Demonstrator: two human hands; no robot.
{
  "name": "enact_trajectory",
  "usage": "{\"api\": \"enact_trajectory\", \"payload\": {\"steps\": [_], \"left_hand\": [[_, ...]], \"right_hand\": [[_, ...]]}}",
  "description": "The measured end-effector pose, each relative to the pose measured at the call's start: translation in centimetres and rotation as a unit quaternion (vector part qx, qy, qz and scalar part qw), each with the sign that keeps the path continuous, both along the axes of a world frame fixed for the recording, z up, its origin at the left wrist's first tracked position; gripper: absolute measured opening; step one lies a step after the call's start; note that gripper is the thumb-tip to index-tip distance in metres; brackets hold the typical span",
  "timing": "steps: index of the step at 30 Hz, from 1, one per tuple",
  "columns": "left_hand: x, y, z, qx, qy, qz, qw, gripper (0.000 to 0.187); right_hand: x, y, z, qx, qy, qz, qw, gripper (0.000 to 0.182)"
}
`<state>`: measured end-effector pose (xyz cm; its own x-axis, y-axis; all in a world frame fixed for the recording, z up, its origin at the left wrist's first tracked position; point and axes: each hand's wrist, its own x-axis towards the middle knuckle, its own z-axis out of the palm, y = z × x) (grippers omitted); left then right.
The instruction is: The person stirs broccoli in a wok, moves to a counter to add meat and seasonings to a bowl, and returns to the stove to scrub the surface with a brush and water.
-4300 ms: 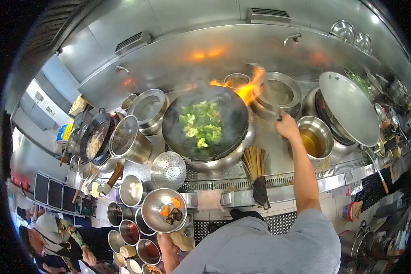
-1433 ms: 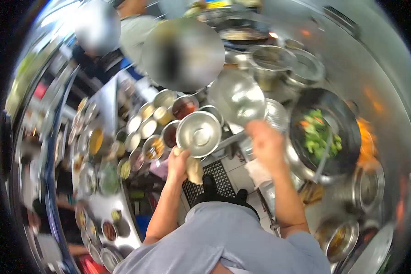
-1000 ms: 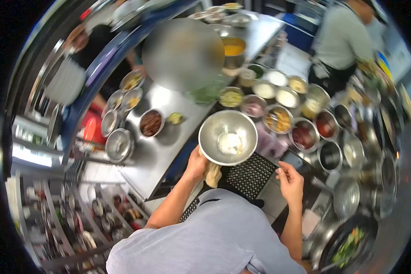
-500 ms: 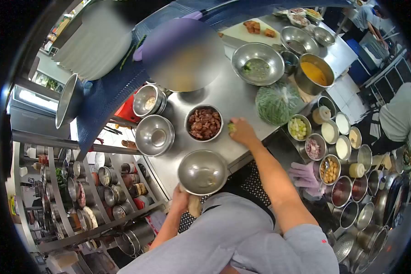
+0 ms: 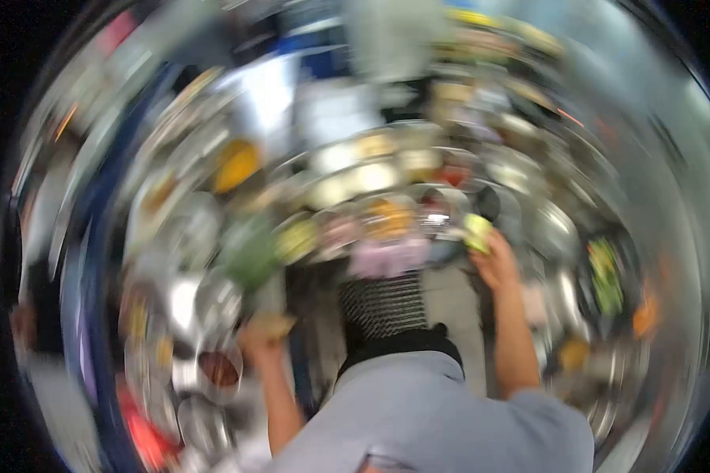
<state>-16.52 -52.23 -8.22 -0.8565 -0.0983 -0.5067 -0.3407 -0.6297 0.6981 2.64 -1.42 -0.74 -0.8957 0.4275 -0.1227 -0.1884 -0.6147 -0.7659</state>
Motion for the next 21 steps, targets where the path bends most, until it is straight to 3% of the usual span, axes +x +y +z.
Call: {"api": "enact_trajectory", "payload": {"steps": [2, 3, 4, 5, 6, 7, 8, 9, 10, 12, 13, 14, 15, 16, 18, 19, 20, 21], "left_hand": [[0.8, 1.9, 1.8, 0.056, 0.04, -0.176, 0.982, 0.049], [-1.3, -1.7, -4.7, 0.168, 0.13, -0.329, 0.92, 0.057], [2.2, 4.7, 2.7, -0.051, 0.014, -0.175, 0.983, 0.056], [5.6, 9.9, 6.8, -0.122, 0.056, -0.179, 0.975, 0.056], [6.6, 12.5, 7.0, -0.112, 0.068, -0.221, 0.966, 0.057], [7.5, 14.9, 7.1, -0.101, 0.081, -0.262, 0.956, 0.057], [6.5, 15.0, 3.7, -0.014, 0.062, -0.351, 0.934, 0.059], [6.0, 17.5, 2.1, 0.037, 0.031, -0.391, 0.919, 0.058], [6.2, 20.7, 2.1, 0.082, -0.003, -0.43, 0.899, 0.058], [9.9, 27.8, 4.4, 0.067, -0.009, -0.498, 0.865, 0.056], [11.8, 31.2, 5.0, 0.083, -0.002, -0.529, 0.844, 0.057], [13.5, 34.2, 5.2, 0.098, 0.003, -0.559, 0.824, 0.059], [15.2, 37.1, 4.9, 0.109, 0.007, -0.585, 0.804, 0.061], [17.5, 39.7, 5.7, 0.14, 0.001, -0.618, 0.773, 0.065], [22.4, 44.0, 7.3, 0.191, -0.028, -0.653, 0.733, 0.068], [23.9, 46.0, 6.9, 0.259, -0.068, -0.697, 0.665, 0.071], [26.9, 47.3, 9.1, 0.238, -0.111, -0.69, 0.674, 0.076], [27.3, 48.5, 8.6, 0.237, -0.142, -0.725, 0.631, 0.078]], "right_hand": [[6.7, 2.2, 4.3, 0.048, -0.044, -0.233, 0.97, 0.034], [10.2, 3.2, 6.9, 0.08, -0.069, -0.285, 0.953, 0.033], [13.8, 5.3, 7.9, 0.106, -0.067, -0.355, 0.926, 0.032], [16.9, 7.2, 9.9, 0.109, -0.093, -0.42, 0.896, 0.032], [20.0, 9.6, 11.0, 0.123, -0.064, -0.428, 0.893, 0.037], [23.4, 11.3, 11.8, 0.161, -0.127, -0.47, 0.858, 0.048], [26.4, 12.2, 11.8, 0.193, -0.188, -0.506, 0.819, 0.059], [30.2, 12.4, 11.3, 0.352, -0.394, -0.474, 0.705, 0.067], [32.4, 10.5, 12.6, 0.481, -0.575, -0.403, 0.525, 0.075], [35.2, 8.1, 12.0, 0.387, -0.741, -0.311, 0.452, 0.087], [36.6, 8.1, 11.1, 0.332, -0.77, -0.257, 0.48, 0.091], [38.9, 9.3, 6.7, 0.3, -0.759, -0.25, 0.521, 0.078], [40.4, 10.2, 2.8, 0.231, -0.672, -0.344, 0.613, 0.06], [41.0, 9.9, 0.7, 0.229, -0.599, -0.438, 0.63, 0.045], [41.2, 9.2, -4.1, 0.322, -0.497, -0.556, 0.583, 0.038], [40.9, 7.0, -0.3, 0.159, -0.381, -0.561, 0.718, 0.038], [40.9, 5.1, 2.1, 0.072, -0.298, -0.582, 0.753, 0.036], [42.3, 4.1, 4.5, 0.042, -0.28, -0.597, 0.75, 0.037]]}}
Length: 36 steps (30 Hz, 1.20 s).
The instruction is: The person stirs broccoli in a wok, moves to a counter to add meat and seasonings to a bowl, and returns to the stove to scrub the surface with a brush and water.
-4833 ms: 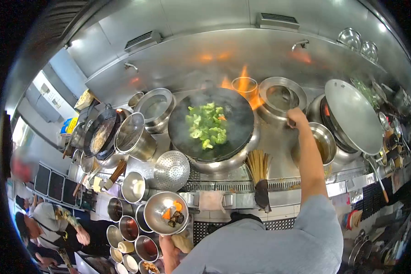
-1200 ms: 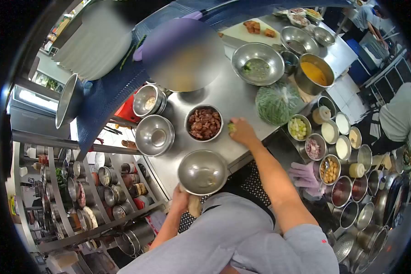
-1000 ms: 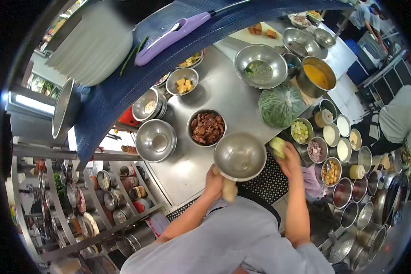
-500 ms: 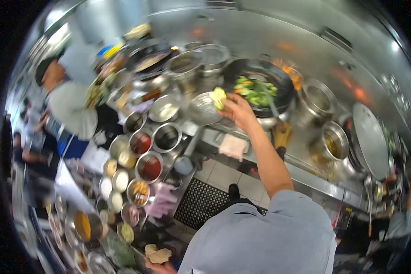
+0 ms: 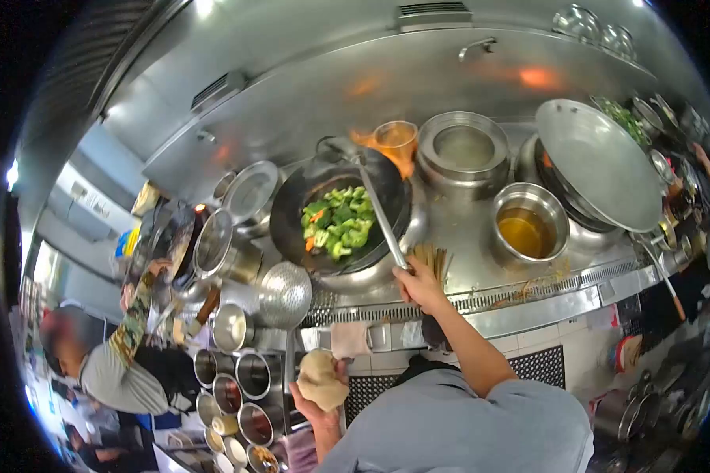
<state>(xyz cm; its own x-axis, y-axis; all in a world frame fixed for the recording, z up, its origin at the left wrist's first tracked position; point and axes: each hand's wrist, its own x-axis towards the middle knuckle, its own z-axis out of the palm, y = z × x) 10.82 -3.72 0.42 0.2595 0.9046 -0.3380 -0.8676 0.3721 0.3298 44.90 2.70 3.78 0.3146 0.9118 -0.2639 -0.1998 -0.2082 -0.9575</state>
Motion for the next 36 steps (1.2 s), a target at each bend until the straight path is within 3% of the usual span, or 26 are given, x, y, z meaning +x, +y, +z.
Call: {"api": "enact_trajectory", "payload": {"steps": [1, 2, 4, 5, 6, 8, 9, 10, 11, 12, 13, 14, 17, 18, 21, 22, 23, 26, 31, 33, 35, 36], "left_hand": [[1.1, 2.3, -1.2, -0.012, -0.014, -0.085, 0.996, 0.08], [0.8, 4.5, -3.3, -0.029, -0.002, -0.121, 0.992, 0.083], [3.4, 9.0, -1.7, -0.065, -0.009, -0.086, 0.994, 0.084], [4.6, 11.3, -0.9, -0.057, 0.018, -0.082, 0.995, 0.084], [6.0, 13.6, 0.2, -0.047, 0.065, -0.099, 0.992, 0.084], [8.7, 18.0, 2.0, 0.017, 0.191, -0.153, 0.969, 0.072], [10.8, 19.8, 3.3, 0.001, 0.233, -0.149, 0.961, 0.05], [10.9, 23.8, -0.5, 0.001, 0.294, -0.187, 0.937, 0.041], [11.1, 27.2, -4.4, -0.001, 0.353, -0.223, 0.909, 0.035], [11.6, 26.9, -4.5, -0.002, 0.378, -0.192, 0.906, 0.033], [12.3, 26.4, -4.3, -0.004, 0.402, -0.159, 0.902, 0.033], [12.4, 25.9, -4.3, -0.007, 0.43, -0.125, 0.894, 0.034], [13.1, 24.1, -4.4, 0.066, 0.405, 0.042, 0.911, 0.032], [13.7, 23.2, -2.2, 0.067, 0.378, 0.065, 0.921, 0.032], [12.7, 24.9, -3.6, 0.089, 0.409, 0.03, 0.908, 0.04], [12.1, 25.6, -4.2, 0.108, 0.437, 0.034, 0.892, 0.042], [11.9, 25.7, -4.7, 0.128, 0.463, 0.032, 0.876, 0.043], [13.3, 23.6, -3.0, 0.069, 0.439, 0.113, 0.889, 0.046], [12.7, 22.3, -0.4, 0.038, 0.384, -0.015, 0.923, 0.05], [9.7, 21.6, -0.8, 0.049, 0.221, -0.137, 0.964, 0.047], [4.7, 22.1, -4.8, 0.027, 0.08, -0.28, 0.956, 0.049], [2.8, 20.3, -4.4, 0.002, 0.141, -0.266, 0.954, 0.051]], "right_hand": [[3.0, -1.5, 1.5, -0.008, 0.033, -0.045, 0.998, 0.038], [5.7, -2.3, 2.4, -0.032, -0.025, -0.071, 0.997, 0.04], [11.5, -3.3, 4.4, -0.049, -0.124, -0.104, 0.986, 0.046], [13.8, -3.3, 5.9, -0.08, -0.227, -0.103, 0.965, 0.044], [17.3, -2.2, 3.7, -0.066, -0.342, -0.131, 0.928, 0.045], [21.7, 0.4, 4.5, -0.147, -0.45, -0.129, 0.872, 0.032], [23.3, 1.8, 5.3, -0.182, -0.402, -0.113, 0.89, 0.023], [24.7, 3.2, 6.0, -0.216, -0.354, -0.096, 0.905, 0.016], [26.8, 4.7, 4.7, -0.165, -0.139, -0.121, 0.969, 0.012], [29.1, 6.5, 2.1, -0.105, 0.083, -0.138, 0.981, 0.01], [29.1, 7.3, 2.5, -0.038, 0.3, -0.144, 0.942, 0.01], [28.5, 6.3, 1.9, 0.093, 0.426, -0.118, 0.892, 0.014], [27.0, 6.7, 1.9, 0.109, 0.569, -0.129, 0.805, 0.016], [25.0, 5.9, 3.4, 0.137, 0.529, -0.136, 0.827, 0.018], [21.0, 4.9, 5.1, 0.196, 0.449, -0.111, 0.865, 0.011], [19.0, 4.5, 6.8, 0.181, 0.491, -0.116, 0.844, 0.009], [17.5, 3.9, 8.4, 0.168, 0.529, -0.128, 0.822, 0.012], [14.0, 2.4, 9.8, 0.154, 0.475, -0.06, 0.864, 0.027], [7.3, 0.6, 10.4, 0.121, 0.489, 0.001, 0.864, 0.032], [5.5, 1.8, 8.1, 0.097, 0.413, 0.013, 0.906, 0.036], [2.1, 2.5, 9.9, 0.035, 0.144, -0.064, 0.987, 0.039], [1.2, 2.9, 9.4, 0.025, 0.06, -0.085, 0.994, 0.041]]}}
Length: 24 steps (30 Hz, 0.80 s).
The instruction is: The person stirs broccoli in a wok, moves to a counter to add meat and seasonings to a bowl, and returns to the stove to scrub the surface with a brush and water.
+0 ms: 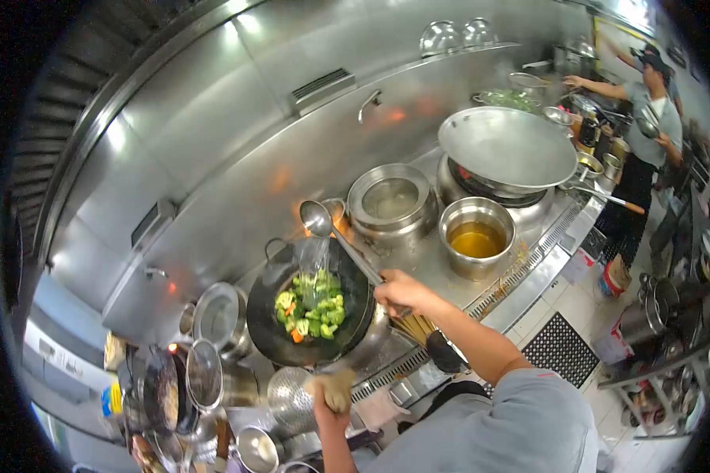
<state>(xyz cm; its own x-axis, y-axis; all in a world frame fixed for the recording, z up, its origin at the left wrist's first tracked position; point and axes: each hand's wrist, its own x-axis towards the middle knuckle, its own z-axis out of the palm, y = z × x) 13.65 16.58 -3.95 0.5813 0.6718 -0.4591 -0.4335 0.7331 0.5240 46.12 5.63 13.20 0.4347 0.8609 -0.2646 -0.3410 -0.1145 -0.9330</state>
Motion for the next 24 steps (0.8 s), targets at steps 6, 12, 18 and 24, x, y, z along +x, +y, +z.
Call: {"api": "enact_trajectory", "payload": {"steps": [6, 12, 18, 24], "left_hand": [[-8.0, -8.1, -1.0, -0.001, 0.006, -0.049, 0.999, 0.049], [-4.6, -11.1, 1.7, 0.006, 0.076, -0.061, 0.995, 0.046], [-4.7, -12.7, 1.9, 0.014, 0.093, -0.043, 0.995, 0.044], [-5.1, -14.3, 1.7, 0.012, 0.099, -0.033, 0.994, 0.041]], "right_hand": [[7.2, 6.1, 2.3, -0.154, -0.404, -0.078, 0.898, 0.05], [21.4, 14.1, 7.2, 0.018, -0.241, -0.297, 0.924, 0.021], [22.5, 11.3, 7.3, 0.14, -0.07, -0.225, 0.962, 0.017], [21.4, 6.6, 5.1, 0.104, -0.144, -0.238, 0.955, 0.034]]}}
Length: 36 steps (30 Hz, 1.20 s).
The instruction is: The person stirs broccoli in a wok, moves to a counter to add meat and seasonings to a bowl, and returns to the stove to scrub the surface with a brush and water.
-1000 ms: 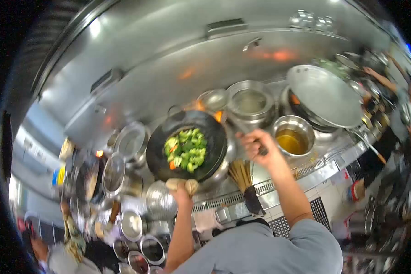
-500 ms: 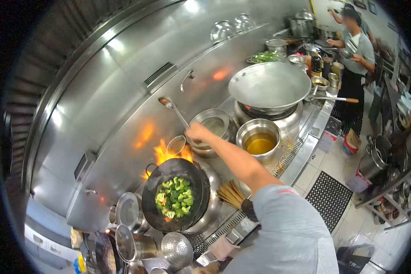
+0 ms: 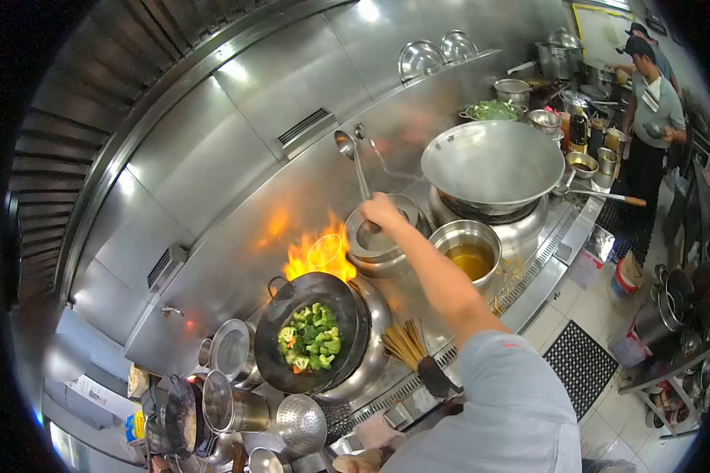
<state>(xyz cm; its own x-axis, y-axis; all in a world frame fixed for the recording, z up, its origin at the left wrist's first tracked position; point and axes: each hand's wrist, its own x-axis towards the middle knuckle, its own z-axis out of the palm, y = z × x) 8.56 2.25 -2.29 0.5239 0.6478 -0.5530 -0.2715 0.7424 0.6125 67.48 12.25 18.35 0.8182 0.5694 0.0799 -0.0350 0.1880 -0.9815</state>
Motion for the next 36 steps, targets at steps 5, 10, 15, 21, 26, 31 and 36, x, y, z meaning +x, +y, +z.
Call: {"api": "enact_trajectory", "payload": {"steps": [5, 10, 15, 21, 26, 31, 36], "left_hand": [[-0.3, -0.5, -0.1, -0.006, 0.004, 0.009, 1.0, 0.039], [-0.8, -1.1, 0.1, -0.004, 0.014, 0.003, 1.0, 0.037], [-2.0, -0.7, 0.2, 0.039, 0.035, -0.023, 0.998, 0.035], [-2.7, 1.0, 1.5, 0.121, 0.075, -0.07, 0.987, 0.058], [-5.0, -3.1, 0.1, 0.023, -0.011, 0.069, 0.997, 0.064], [-6.5, -6.3, -3.7, -0.029, -0.076, 0.15, 0.985, 0.067], [-4.0, -3.2, -0.6, -0.036, -0.107, 0.105, 0.988, 0.071]], "right_hand": [[-2.2, -6.9, -2.1, -0.112, -0.182, -0.099, 0.972, 0.05], [-1.0, -11.7, 0.4, -0.289, -0.166, -0.06, 0.941, 0.035], [3.3, -9.0, -7.3, -0.33, -0.12, 0.027, 0.936, 0.018], [4.6, -2.3, -14.4, 0.002, 0.237, 0.168, 0.957, 0.009], [1.3, -1.9, -12.3, 0.271, 0.515, 0.269, 0.767, 0.014], [-5.8, -4.2, -6.8, 0.176, 0.454, 0.268, 0.832, 0.014], [-10.7, -7.1, -4.7, 0.113, 0.463, 0.324, 0.817, 0.026]]}}
